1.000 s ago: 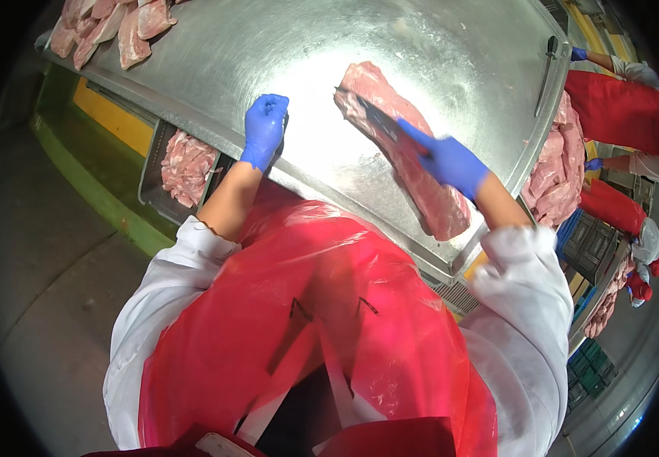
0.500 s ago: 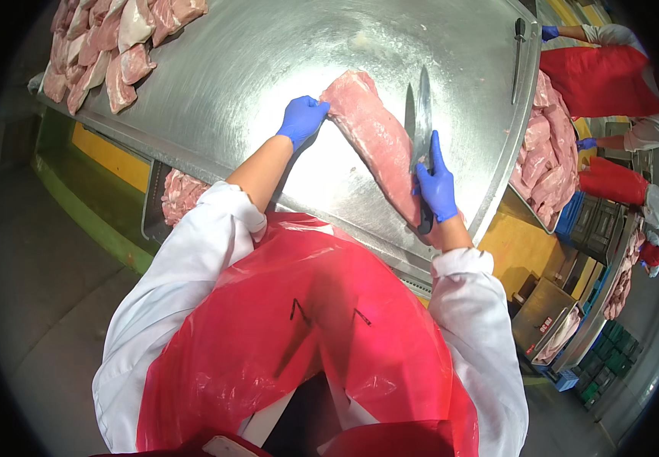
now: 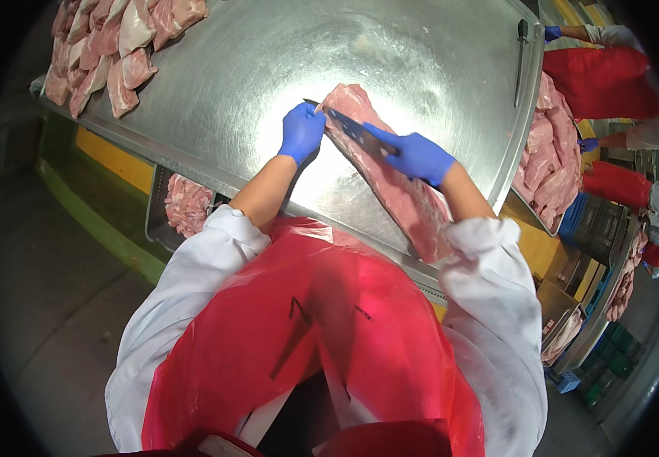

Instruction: The person uses a knife to trim fat and cut large pieces of raw meat on a stainless steel table. They repeatedly slice off fat layers and separate meat sections, placing trimmed pieces into a nearby tray.

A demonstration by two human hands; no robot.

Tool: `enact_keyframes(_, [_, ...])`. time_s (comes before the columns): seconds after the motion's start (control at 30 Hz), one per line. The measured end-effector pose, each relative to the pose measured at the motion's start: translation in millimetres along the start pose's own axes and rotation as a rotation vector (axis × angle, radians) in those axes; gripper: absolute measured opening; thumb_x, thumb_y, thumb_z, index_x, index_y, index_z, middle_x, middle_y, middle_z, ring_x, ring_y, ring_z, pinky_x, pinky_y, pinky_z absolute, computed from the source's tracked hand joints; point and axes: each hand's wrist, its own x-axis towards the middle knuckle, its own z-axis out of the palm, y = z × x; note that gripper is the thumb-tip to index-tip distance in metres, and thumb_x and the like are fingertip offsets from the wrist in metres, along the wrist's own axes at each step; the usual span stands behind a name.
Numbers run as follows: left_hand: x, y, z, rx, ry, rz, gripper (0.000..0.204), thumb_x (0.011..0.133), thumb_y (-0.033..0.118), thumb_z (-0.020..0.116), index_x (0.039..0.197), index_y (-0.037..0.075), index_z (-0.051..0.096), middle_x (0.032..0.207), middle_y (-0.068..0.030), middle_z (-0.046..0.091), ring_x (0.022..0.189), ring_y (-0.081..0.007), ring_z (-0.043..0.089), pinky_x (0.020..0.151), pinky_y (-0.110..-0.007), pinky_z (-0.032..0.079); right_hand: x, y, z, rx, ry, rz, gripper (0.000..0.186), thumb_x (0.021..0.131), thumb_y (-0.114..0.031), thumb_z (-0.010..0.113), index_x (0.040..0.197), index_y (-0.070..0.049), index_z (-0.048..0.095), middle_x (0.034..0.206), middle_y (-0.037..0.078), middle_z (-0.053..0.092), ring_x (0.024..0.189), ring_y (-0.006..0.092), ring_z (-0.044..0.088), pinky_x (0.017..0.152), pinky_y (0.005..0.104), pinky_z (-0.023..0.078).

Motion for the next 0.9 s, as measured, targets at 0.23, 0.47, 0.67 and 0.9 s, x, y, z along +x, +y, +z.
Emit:
enact_keyframes(0.23, [-10, 33, 2, 0.160, 0.041, 0.441, 0.020, 0.089, 0.019, 0.063, 0.087, 0.000, 0.064, 0.077, -0.0211, 0.066, 0.073, -0.0378, 0.067, 0.069, -0.044, 0.053, 50, -26, -14, -0.001, -0.040, 0.044, 0.066, 0.092, -0.014, 0.054, 0.153, -0.036, 0.040, 0.085, 0.010, 0.068, 0.072, 0.0197, 0.065, 0.074, 0.0345, 0.053])
enact_keyframes(0.47, [1, 41, -11, 0.053, -0.018, 0.332, 0.016, 0.086, 0.017, 0.062, 0.084, 0.001, 0.063, 0.077, -0.0234, 0.066, 0.074, -0.0430, 0.065, 0.068, -0.049, 0.052, 13, -1, -39, 0.162, -0.278, 0.079, 0.067, 0.091, -0.015, 0.054, 0.153, -0.038, 0.040, 0.080, 0.008, 0.068, 0.065, 0.0131, 0.060, 0.063, 0.0315, 0.051])
enact_keyframes(0.67, [17, 48, 4, -0.044, -0.031, 0.364, 0.015, 0.087, 0.015, 0.067, 0.084, 0.001, 0.064, 0.064, -0.0080, 0.061, 0.057, -0.0146, 0.057, 0.057, -0.032, 0.048, 53, -7, -23, -0.108, -0.129, -0.026, 0.057, 0.098, -0.031, 0.050, 0.153, -0.039, 0.037, 0.080, 0.017, 0.068, 0.064, 0.0243, 0.065, 0.069, 0.0370, 0.054])
enact_keyframes(0.9, [12, 64, 6, -0.230, -0.083, 0.380, 0.018, 0.093, 0.016, 0.068, 0.085, 0.001, 0.065, 0.063, 0.0024, 0.056, 0.057, -0.0041, 0.046, 0.053, -0.024, 0.042, 9, 46, -25, 0.014, -0.050, -0.182, 0.066, 0.091, -0.019, 0.056, 0.152, -0.038, 0.039, 0.074, 0.012, 0.067, 0.059, 0.0215, 0.061, 0.070, 0.0361, 0.053])
